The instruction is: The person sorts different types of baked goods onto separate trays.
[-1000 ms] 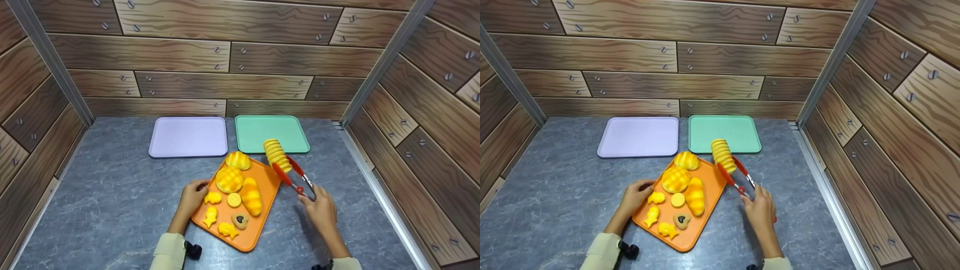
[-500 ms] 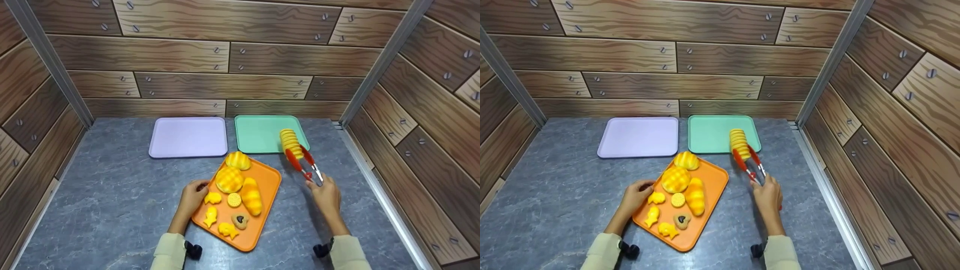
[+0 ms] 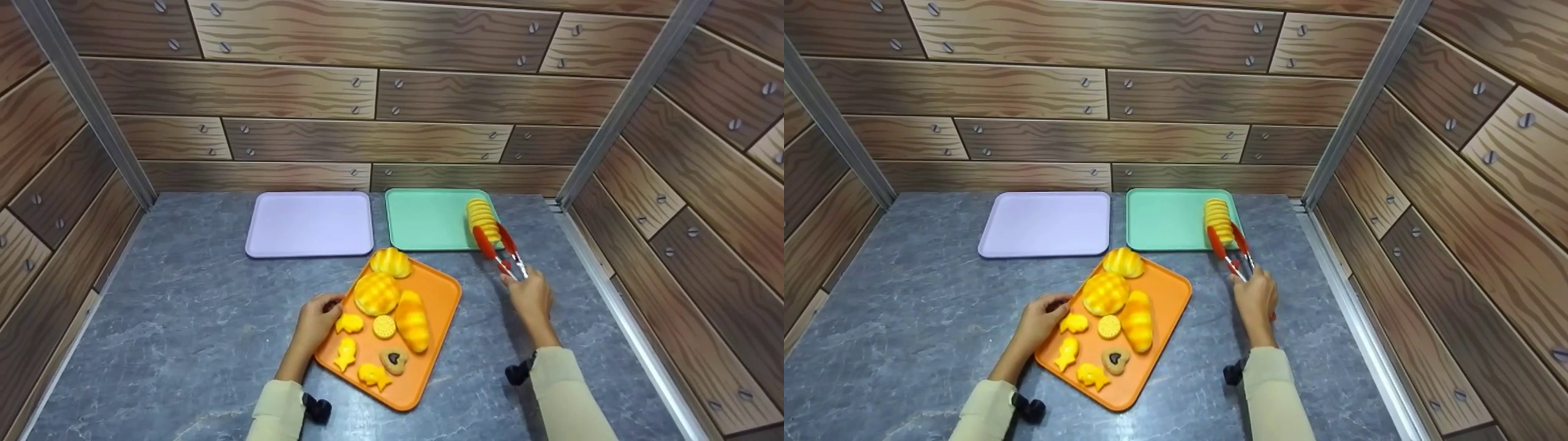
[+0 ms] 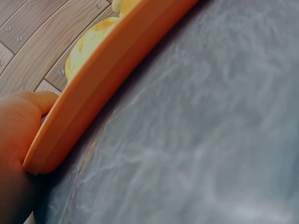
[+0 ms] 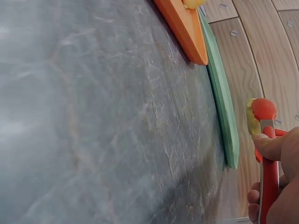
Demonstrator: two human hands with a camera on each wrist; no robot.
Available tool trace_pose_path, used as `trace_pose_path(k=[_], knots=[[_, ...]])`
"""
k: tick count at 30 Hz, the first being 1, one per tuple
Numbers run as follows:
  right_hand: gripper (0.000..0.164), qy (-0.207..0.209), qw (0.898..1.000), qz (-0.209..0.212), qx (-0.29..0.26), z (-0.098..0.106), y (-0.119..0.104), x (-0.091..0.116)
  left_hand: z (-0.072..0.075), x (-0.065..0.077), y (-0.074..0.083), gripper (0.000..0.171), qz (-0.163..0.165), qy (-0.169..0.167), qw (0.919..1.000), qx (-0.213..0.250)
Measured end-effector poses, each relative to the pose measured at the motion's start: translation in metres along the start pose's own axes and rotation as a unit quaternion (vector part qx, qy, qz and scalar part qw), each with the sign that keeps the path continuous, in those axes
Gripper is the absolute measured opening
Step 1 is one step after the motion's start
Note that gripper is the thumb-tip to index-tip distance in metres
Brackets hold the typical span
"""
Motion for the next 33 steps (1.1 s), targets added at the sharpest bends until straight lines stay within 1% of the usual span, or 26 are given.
trace_pose_path(k=[3, 10, 17, 24, 28, 33], knots=[[0.042, 0.005, 1.0, -0.002, 0.006, -0.003, 0.003, -0.007, -0.001, 0.0, -0.001, 0.02, 0.001, -0.002, 1.0, -0.002], [0.043, 0.0, 0.999, -0.016, 0.029, -0.01, 0.013, -0.017, 0.0, 0.0, -0.002, 0.019, 0.003, 0.002, 1.0, -0.007], [0.046, -0.012, 0.998, -0.022, 0.05, -0.01, 0.017, -0.024, 0.0, -0.001, -0.001, 0.02, 0.008, 0.005, 0.9998, -0.016], [0.044, -0.022, 0.998, -0.018, 0.06, -0.009, 0.017, -0.03, 0.0, -0.001, -0.001, 0.019, 0.003, 0.005, 1.0, -0.008], [0.047, -0.034, 0.997, -0.019, 0.067, -0.008, 0.017, -0.033, 0.0, -0.002, -0.002, 0.019, 0.004, 0.004, 0.9999, -0.008], [0.061, -0.051, 0.996, -0.031, 0.059, -0.009, 0.02, -0.035, 0.0, -0.001, -0.002, 0.02, 0.002, 0.005, 0.9999, -0.011]])
Point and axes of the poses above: each hand's wrist, its own x-axis away from the middle knuckle, its own z-axis out of the back of the hand, y = z × x, the point moved 4 cm from there along -x, towards the middle knuckle, and after that the axes turned 14 degrees about -y, right-handed, at the moved point
